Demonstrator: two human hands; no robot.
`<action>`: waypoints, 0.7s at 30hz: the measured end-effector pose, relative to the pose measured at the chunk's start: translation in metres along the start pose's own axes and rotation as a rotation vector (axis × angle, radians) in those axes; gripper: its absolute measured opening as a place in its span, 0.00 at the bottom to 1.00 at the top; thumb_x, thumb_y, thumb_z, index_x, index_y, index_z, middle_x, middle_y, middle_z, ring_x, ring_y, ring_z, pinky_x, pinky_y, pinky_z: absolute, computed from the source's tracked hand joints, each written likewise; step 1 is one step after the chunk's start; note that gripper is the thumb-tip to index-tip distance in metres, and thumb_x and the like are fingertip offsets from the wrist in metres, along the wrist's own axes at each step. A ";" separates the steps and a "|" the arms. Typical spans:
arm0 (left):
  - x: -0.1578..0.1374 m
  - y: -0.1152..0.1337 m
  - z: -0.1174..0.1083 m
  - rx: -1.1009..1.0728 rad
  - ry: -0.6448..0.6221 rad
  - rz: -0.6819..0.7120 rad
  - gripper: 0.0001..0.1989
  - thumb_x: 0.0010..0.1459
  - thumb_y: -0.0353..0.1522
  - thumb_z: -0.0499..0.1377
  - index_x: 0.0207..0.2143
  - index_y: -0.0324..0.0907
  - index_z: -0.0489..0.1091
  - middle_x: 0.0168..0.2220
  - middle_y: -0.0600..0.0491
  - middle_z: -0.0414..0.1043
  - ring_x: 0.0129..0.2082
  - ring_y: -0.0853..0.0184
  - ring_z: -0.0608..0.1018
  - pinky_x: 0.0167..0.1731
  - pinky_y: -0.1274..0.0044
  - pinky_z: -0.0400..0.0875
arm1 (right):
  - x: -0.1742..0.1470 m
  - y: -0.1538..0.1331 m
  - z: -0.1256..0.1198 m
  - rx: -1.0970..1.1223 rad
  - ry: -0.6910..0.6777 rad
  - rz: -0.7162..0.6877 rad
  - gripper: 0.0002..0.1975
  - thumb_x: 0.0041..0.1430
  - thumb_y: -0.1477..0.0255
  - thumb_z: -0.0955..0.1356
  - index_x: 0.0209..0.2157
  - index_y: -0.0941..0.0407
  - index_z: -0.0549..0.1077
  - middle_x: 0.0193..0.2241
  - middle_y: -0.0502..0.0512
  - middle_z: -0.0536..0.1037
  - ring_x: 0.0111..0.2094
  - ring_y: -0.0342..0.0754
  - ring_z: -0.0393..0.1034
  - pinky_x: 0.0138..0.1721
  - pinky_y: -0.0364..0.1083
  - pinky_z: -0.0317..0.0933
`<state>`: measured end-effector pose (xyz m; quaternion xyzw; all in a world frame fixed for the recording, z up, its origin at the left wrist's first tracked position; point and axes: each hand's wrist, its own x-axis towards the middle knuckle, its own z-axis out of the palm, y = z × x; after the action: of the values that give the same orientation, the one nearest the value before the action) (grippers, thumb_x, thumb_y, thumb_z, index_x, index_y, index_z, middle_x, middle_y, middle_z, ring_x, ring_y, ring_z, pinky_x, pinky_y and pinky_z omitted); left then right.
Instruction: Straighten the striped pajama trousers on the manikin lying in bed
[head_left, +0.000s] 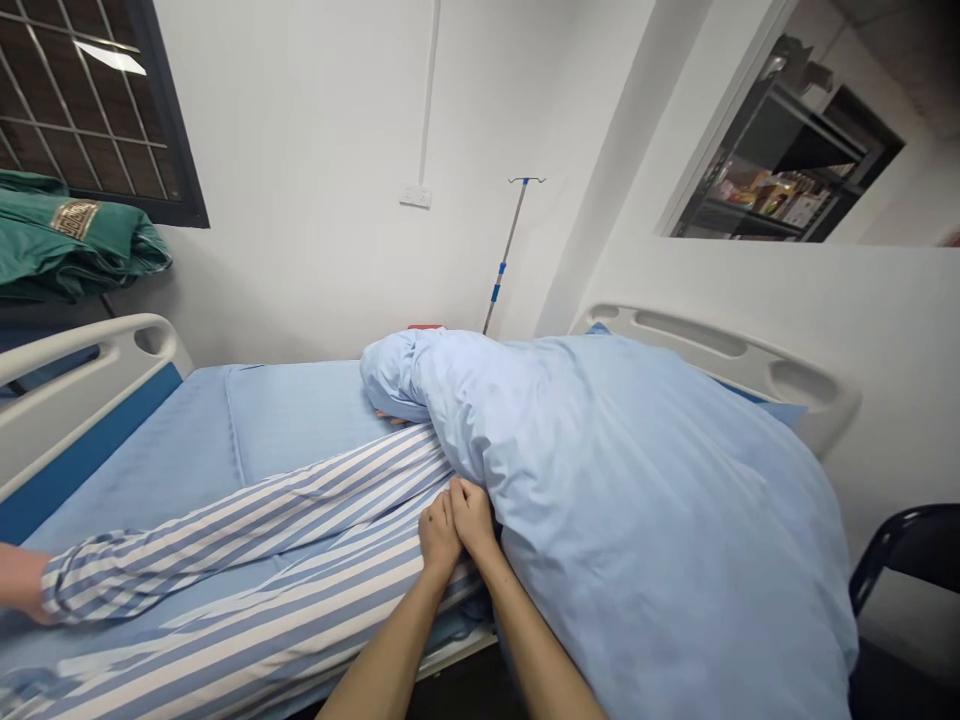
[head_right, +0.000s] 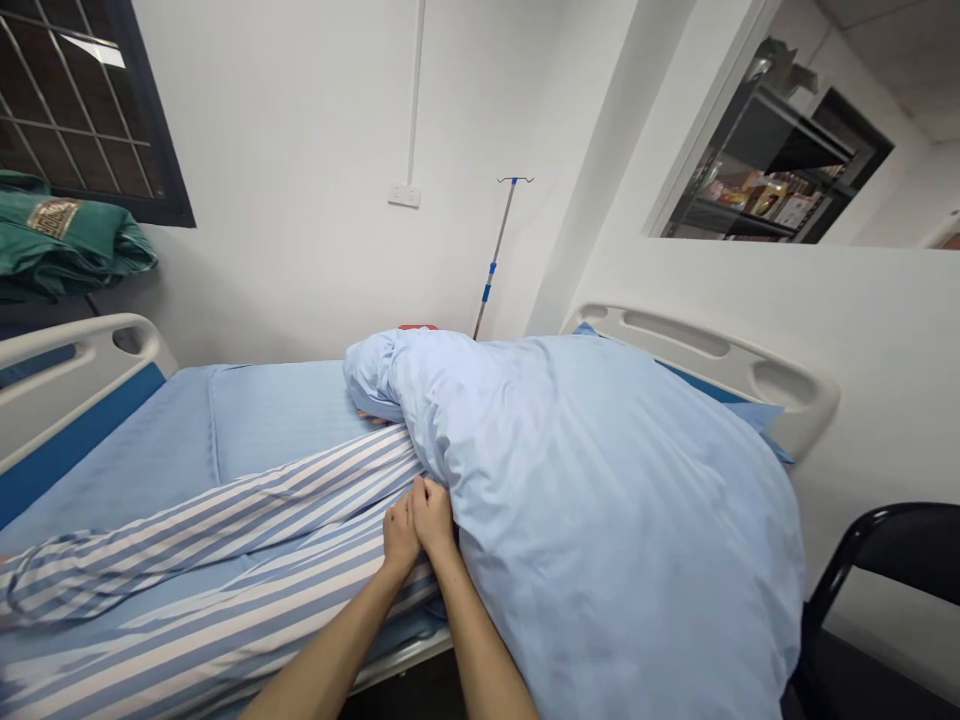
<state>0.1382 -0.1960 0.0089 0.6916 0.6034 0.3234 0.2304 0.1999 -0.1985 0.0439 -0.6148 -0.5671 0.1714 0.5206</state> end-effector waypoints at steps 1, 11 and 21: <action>0.000 0.001 -0.001 0.014 -0.022 0.015 0.15 0.59 0.29 0.45 0.41 0.42 0.69 0.38 0.49 0.73 0.38 0.67 0.73 0.38 0.76 0.62 | 0.002 -0.004 -0.002 -0.035 -0.006 -0.022 0.19 0.56 0.63 0.57 0.15 0.56 0.55 0.13 0.45 0.58 0.19 0.39 0.51 0.22 0.41 0.46; -0.003 0.002 0.004 0.031 -0.039 0.008 0.20 0.61 0.33 0.40 0.42 0.39 0.69 0.38 0.45 0.74 0.37 0.64 0.73 0.38 0.74 0.61 | 0.001 0.030 -0.001 0.011 0.095 -0.013 0.20 0.56 0.58 0.54 0.16 0.53 0.54 0.11 0.45 0.55 0.22 0.43 0.53 0.21 0.42 0.50; -0.009 -0.020 -0.029 -0.095 -0.101 0.044 0.21 0.61 0.36 0.38 0.27 0.42 0.68 0.27 0.51 0.72 0.30 0.68 0.71 0.31 0.77 0.57 | 0.000 0.039 0.003 -0.116 0.126 -0.040 0.18 0.55 0.58 0.55 0.17 0.53 0.51 0.14 0.46 0.54 0.20 0.41 0.51 0.22 0.42 0.51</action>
<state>0.1028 -0.2038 0.0133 0.7083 0.5598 0.3214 0.2859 0.2172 -0.1901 0.0103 -0.6419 -0.5544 0.0889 0.5222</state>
